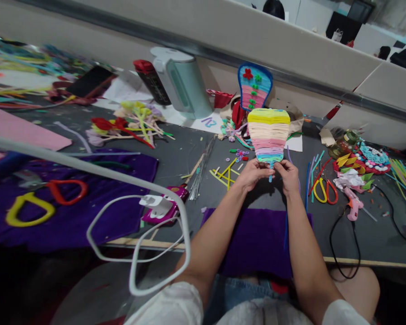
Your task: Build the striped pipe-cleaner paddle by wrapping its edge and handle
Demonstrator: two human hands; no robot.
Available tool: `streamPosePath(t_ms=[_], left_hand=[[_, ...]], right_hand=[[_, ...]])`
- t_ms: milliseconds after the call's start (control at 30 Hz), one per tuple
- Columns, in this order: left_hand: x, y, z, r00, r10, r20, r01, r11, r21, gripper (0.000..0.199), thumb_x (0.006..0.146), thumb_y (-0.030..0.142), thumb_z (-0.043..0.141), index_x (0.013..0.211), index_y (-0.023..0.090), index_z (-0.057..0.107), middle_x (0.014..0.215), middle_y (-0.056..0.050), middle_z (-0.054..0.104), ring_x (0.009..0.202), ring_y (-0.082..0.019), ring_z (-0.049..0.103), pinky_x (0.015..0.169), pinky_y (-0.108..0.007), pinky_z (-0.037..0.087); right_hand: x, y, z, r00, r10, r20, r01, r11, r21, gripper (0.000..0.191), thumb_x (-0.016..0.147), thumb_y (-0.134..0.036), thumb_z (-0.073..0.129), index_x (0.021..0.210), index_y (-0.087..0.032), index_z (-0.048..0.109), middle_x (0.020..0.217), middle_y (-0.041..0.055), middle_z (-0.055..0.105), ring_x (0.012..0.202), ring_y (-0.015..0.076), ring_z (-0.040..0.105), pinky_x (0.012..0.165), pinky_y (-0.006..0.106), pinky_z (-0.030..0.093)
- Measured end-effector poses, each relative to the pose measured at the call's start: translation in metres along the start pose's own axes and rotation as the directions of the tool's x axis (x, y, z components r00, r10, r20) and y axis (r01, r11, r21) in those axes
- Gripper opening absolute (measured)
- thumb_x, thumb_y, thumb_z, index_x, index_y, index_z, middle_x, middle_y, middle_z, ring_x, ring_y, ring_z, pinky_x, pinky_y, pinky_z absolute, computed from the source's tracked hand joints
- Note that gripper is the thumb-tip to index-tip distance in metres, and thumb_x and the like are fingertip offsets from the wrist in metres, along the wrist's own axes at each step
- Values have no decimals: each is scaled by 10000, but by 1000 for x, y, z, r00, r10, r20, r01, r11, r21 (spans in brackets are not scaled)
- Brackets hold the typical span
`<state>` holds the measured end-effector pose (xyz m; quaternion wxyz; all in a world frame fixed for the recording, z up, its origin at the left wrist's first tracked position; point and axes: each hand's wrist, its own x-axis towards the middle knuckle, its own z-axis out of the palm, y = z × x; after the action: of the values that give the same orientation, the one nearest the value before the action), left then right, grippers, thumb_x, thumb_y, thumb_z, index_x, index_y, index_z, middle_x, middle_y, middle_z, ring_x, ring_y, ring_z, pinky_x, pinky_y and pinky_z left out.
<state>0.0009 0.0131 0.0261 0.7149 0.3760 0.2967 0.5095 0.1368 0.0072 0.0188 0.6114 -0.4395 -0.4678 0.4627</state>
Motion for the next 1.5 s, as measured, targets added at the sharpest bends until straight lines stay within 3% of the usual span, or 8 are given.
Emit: streamPosePath(t_ms=[267, 433, 633, 767, 833, 967, 1133, 1500], left_hand=[[-3, 1, 2, 987, -131, 96, 138, 988, -74, 369, 469, 115, 847, 779, 116, 648, 705, -21, 651, 615, -141, 628, 600, -280, 525], [-3, 2, 2, 991, -109, 78, 113, 992, -56, 370, 483, 128, 843, 786, 119, 631, 702, -10, 641, 623, -131, 621, 604, -268, 519], [-3, 7, 3, 994, 75, 77, -87, 983, 164, 431, 526, 179, 817, 895, 125, 601, 688, 8, 626, 567, -110, 575, 564, -239, 473], [0, -1, 10, 971, 229, -67, -202, 938, 280, 574, 577, 209, 781, 1082, 179, 508, 702, 32, 629, 581, -114, 572, 606, -234, 456], [-1, -7, 13, 923, 356, -147, -271, 872, 408, 480, 626, 230, 754, 1045, 198, 521, 730, 24, 622, 641, -120, 572, 647, -228, 441], [-8, -12, 16, 854, 508, -114, -322, 687, 651, 116, 727, 282, 693, 774, 208, 617, 782, -28, 607, 774, -162, 546, 727, -243, 409], [-7, -15, 15, 880, 440, -181, -264, 768, 584, 103, 726, 303, 692, 704, 208, 659, 690, -19, 601, 705, -171, 550, 664, -246, 403], [7, -24, 13, 934, 161, -318, -120, 982, 145, 346, 564, 388, 815, 690, 138, 611, 574, 8, 601, 491, -116, 568, 532, -256, 489]], right_hand=[[-1, -4, -1, 999, -34, 30, 36, 997, -65, 253, 679, -405, 706, 760, -169, 662, 710, 11, 661, 670, 143, 575, 693, 297, 493], [-1, -1, -1, 998, -58, 22, 58, 998, -13, 206, 695, -361, 705, 761, -170, 663, 699, -2, 647, 652, 130, 566, 686, 281, 485], [-8, -6, -1, 990, -138, 17, 139, 977, -160, 266, 740, -403, 665, 853, -162, 679, 787, 16, 664, 711, 146, 561, 715, 285, 473], [-12, -4, 2, 953, -274, -127, 208, 901, -380, 276, 778, -436, 619, 811, -165, 651, 739, 6, 612, 679, 134, 503, 684, 263, 441], [-13, -2, 3, 926, -341, -164, 221, 839, -497, 265, 799, -437, 600, 774, -175, 632, 710, 1, 572, 652, 129, 468, 669, 260, 423], [-14, 0, 4, 888, -447, -108, 275, 705, -654, 222, 840, -388, 563, 731, -200, 611, 726, 17, 547, 680, 147, 476, 690, 274, 411], [-12, 1, 6, 873, -485, -42, 350, 685, -639, 208, 882, -350, 495, 798, -212, 626, 794, 34, 604, 754, 159, 556, 725, 278, 436], [-9, 6, 8, 910, -408, -73, 269, 716, -645, 215, 868, -378, 508, 822, -205, 629, 828, 41, 622, 808, 173, 570, 789, 302, 436]])
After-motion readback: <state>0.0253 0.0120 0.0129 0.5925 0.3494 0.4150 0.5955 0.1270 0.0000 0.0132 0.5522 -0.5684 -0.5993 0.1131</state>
